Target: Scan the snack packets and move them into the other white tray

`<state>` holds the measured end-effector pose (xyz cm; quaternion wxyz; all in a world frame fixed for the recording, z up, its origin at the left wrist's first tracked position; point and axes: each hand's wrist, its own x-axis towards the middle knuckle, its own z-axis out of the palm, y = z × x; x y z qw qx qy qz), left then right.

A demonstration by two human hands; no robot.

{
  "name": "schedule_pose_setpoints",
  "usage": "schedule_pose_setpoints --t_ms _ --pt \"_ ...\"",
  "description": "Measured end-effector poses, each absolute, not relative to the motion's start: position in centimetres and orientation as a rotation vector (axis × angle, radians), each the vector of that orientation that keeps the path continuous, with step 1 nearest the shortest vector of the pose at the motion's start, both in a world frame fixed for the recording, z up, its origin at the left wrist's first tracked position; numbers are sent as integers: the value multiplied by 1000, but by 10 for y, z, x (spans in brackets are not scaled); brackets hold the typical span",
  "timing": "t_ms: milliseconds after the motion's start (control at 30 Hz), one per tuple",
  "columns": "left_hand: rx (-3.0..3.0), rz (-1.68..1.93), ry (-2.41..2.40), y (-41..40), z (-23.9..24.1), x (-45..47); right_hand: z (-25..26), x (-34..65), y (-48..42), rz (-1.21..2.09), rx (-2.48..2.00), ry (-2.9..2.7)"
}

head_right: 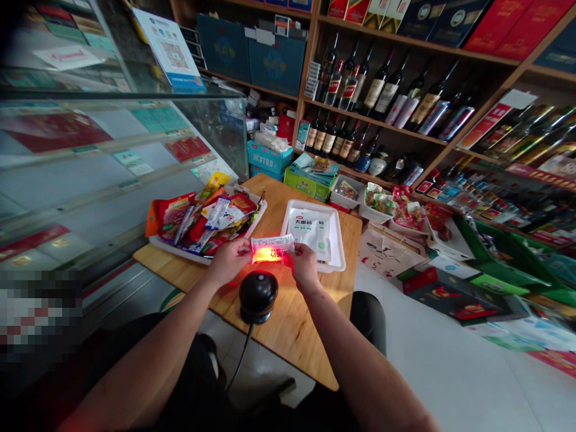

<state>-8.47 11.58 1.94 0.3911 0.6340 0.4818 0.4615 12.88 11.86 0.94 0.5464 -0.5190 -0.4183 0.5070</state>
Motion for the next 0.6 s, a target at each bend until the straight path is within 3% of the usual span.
schedule_pose_setpoints --t_ms 600 --pt "1542 1224 1121 119 21 -74 31 130 111 1250 -1296 -1006"
